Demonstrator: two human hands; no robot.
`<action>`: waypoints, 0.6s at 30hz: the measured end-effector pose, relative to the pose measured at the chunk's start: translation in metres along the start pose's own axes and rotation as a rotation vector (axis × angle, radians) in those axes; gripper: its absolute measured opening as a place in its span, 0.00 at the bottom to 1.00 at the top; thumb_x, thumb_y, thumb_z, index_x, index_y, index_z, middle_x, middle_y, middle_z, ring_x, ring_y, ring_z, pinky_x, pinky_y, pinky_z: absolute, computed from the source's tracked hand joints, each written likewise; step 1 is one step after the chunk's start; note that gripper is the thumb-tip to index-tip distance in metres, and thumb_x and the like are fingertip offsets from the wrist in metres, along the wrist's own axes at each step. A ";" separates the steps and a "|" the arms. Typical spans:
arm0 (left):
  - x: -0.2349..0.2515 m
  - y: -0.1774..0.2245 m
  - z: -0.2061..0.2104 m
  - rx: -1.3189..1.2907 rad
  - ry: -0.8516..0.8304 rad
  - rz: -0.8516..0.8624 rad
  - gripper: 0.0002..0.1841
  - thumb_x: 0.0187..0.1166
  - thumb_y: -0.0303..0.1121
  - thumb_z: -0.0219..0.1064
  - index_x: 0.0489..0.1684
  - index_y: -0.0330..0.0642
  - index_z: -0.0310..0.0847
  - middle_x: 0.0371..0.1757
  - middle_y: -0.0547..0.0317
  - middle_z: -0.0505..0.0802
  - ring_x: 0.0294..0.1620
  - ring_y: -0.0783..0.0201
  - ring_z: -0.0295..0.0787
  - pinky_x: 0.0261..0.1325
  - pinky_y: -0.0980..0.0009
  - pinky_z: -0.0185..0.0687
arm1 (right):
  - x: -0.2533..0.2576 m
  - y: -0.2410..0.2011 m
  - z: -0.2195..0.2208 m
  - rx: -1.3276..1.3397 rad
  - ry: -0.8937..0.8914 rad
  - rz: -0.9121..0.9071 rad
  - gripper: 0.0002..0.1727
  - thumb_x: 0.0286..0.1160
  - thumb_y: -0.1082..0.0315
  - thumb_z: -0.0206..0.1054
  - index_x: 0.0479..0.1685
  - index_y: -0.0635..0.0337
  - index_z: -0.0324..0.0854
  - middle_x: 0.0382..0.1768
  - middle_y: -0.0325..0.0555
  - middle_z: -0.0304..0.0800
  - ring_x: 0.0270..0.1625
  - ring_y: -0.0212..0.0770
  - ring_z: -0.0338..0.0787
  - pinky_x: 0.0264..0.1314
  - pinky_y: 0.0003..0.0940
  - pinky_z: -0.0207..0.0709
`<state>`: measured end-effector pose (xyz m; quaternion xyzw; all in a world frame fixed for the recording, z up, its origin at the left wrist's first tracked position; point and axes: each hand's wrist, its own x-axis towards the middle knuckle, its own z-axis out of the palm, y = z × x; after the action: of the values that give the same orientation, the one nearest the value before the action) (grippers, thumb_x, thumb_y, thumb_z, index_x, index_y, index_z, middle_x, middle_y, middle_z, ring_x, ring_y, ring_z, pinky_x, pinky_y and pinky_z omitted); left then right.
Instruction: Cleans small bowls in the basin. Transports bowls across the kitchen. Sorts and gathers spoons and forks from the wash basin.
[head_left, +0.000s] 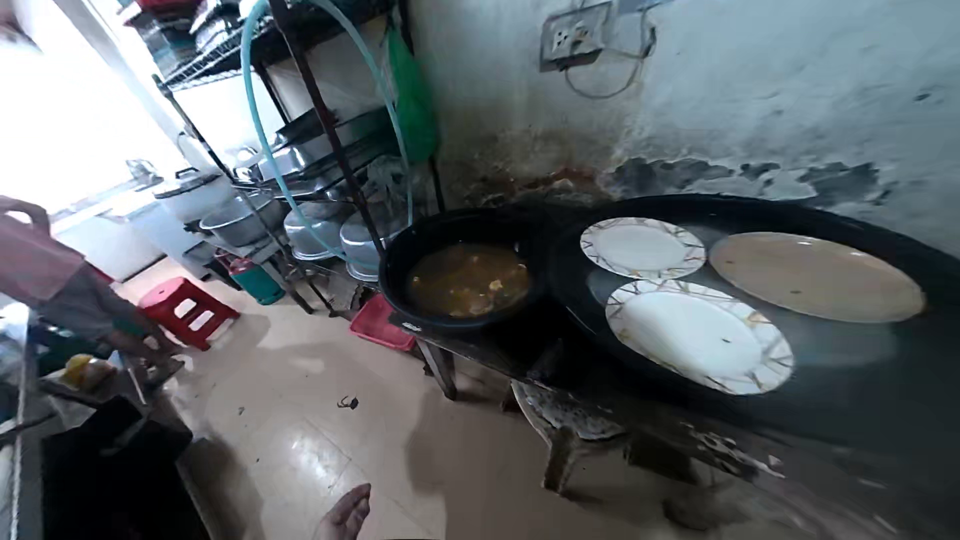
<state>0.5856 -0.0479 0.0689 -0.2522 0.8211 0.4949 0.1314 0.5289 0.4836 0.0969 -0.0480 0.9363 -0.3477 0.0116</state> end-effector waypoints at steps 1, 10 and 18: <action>0.006 0.000 -0.004 -0.051 0.045 -0.003 0.23 0.91 0.35 0.54 0.78 0.28 0.73 0.72 0.35 0.84 0.72 0.47 0.84 0.74 0.50 0.77 | 0.032 -0.007 -0.005 -0.013 -0.016 -0.060 0.22 0.93 0.66 0.50 0.75 0.69 0.78 0.77 0.69 0.78 0.81 0.67 0.76 0.85 0.60 0.66; 0.105 0.067 -0.048 -0.185 0.244 0.182 0.18 0.89 0.28 0.55 0.70 0.25 0.77 0.49 0.48 0.94 0.49 0.65 0.94 0.61 0.66 0.89 | 0.254 -0.011 0.072 -0.256 0.253 -0.301 0.37 0.85 0.41 0.47 0.80 0.60 0.76 0.87 0.69 0.63 0.88 0.77 0.59 0.83 0.80 0.51; 0.334 0.216 -0.084 0.364 0.037 0.742 0.12 0.85 0.26 0.60 0.52 0.36 0.92 0.56 0.47 0.93 0.60 0.57 0.90 0.68 0.58 0.83 | 0.276 -0.033 0.091 -0.280 0.274 0.205 0.40 0.91 0.39 0.40 0.90 0.59 0.63 0.89 0.70 0.56 0.91 0.77 0.50 0.85 0.82 0.41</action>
<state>0.1912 -0.1334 0.1147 0.0791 0.9327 0.3507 -0.0283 0.2616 0.3726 0.0526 0.0940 0.9683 -0.2143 -0.0872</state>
